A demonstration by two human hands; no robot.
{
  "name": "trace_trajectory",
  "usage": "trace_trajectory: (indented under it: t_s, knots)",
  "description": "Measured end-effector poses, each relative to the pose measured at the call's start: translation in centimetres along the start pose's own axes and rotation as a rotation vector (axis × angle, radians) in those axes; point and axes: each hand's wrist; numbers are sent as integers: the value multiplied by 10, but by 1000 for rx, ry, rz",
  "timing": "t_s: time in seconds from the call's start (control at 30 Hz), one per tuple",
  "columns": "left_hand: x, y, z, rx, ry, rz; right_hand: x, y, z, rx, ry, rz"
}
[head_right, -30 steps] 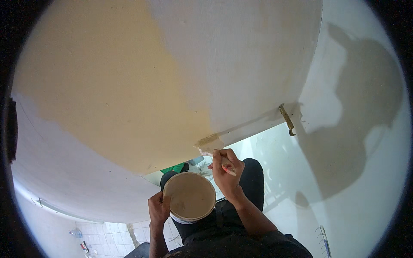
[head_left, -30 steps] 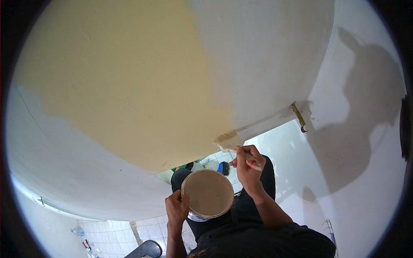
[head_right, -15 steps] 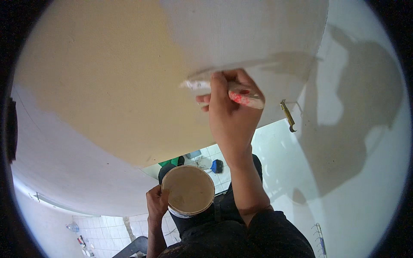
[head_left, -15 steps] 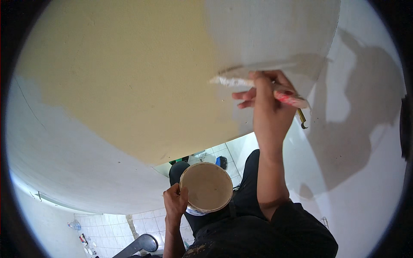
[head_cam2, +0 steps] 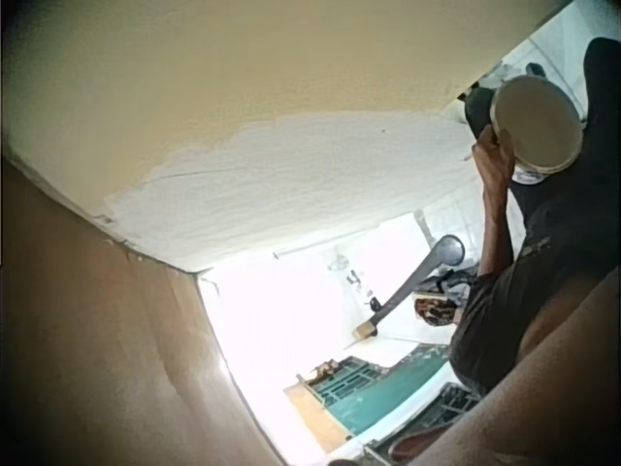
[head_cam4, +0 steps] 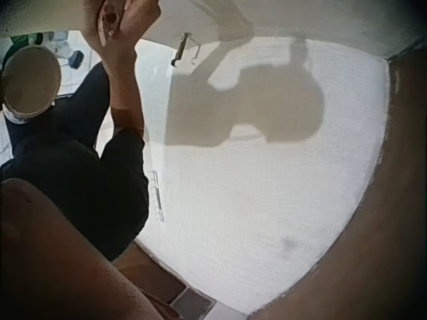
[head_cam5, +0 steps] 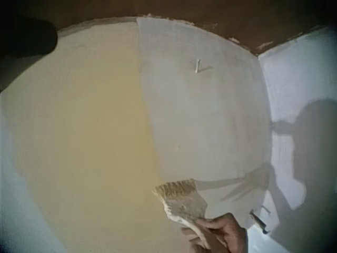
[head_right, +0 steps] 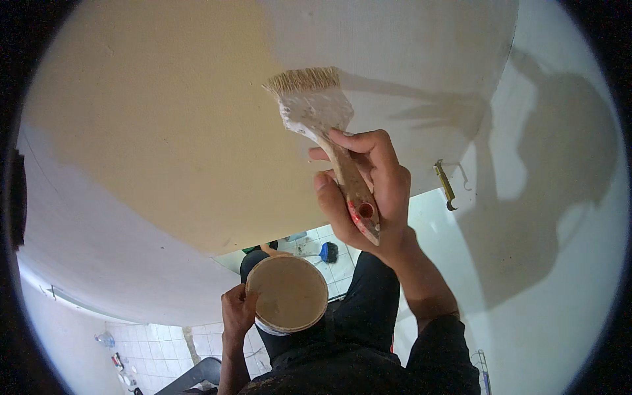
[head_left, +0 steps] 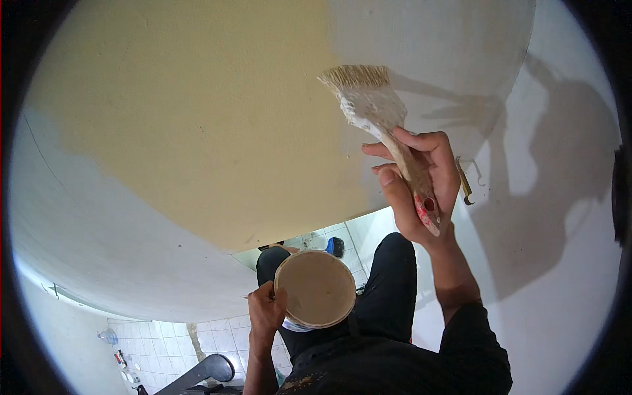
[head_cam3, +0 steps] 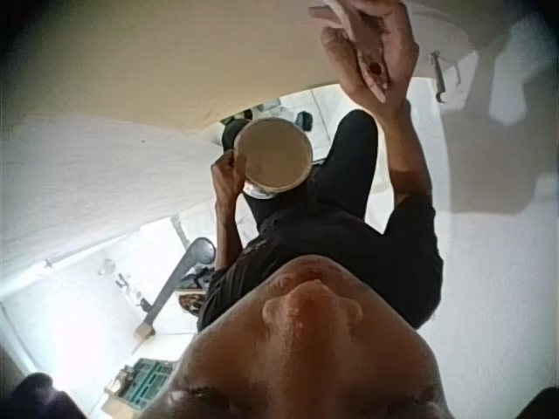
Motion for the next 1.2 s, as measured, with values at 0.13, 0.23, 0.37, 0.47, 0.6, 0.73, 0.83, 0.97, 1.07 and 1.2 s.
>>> trace_trajectory:
  t_s: [0.13,0.23,0.37,0.47,0.6,0.73,0.83,0.97,1.07,1.2]
  knots:
    - [1,0,1,25,-27,1,19,21,8,-370,285,-195]
    - [1,-1,-4,23,-23,14,52,30,0,-636,560,-366]
    - [0,-3,-1,3,-22,18,58,39,-8,-784,831,-624]
    - [-3,-1,7,25,-18,21,37,35,1,-1041,983,-786]
    - [-2,-4,5,22,-34,33,3,33,6,-971,918,-839]
    - [-2,-4,-4,20,-24,28,-10,37,-2,-699,748,-981]
    - [-3,-4,5,17,-23,34,-10,40,2,-467,518,-1068]
    - [-2,-5,9,36,-34,26,11,42,24,-344,465,-1159]
    - [-3,-5,10,51,-10,33,46,45,22,-486,602,-1193]
    - [-1,-7,2,33,-9,25,84,54,2,-665,824,-1163]
Point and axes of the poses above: each hand's wrist, its own x-axis towards the middle knuckle, its own y-axis out of the back of the hand, z = x × y, and after that the axes turned 11 degrees about y, right-handed
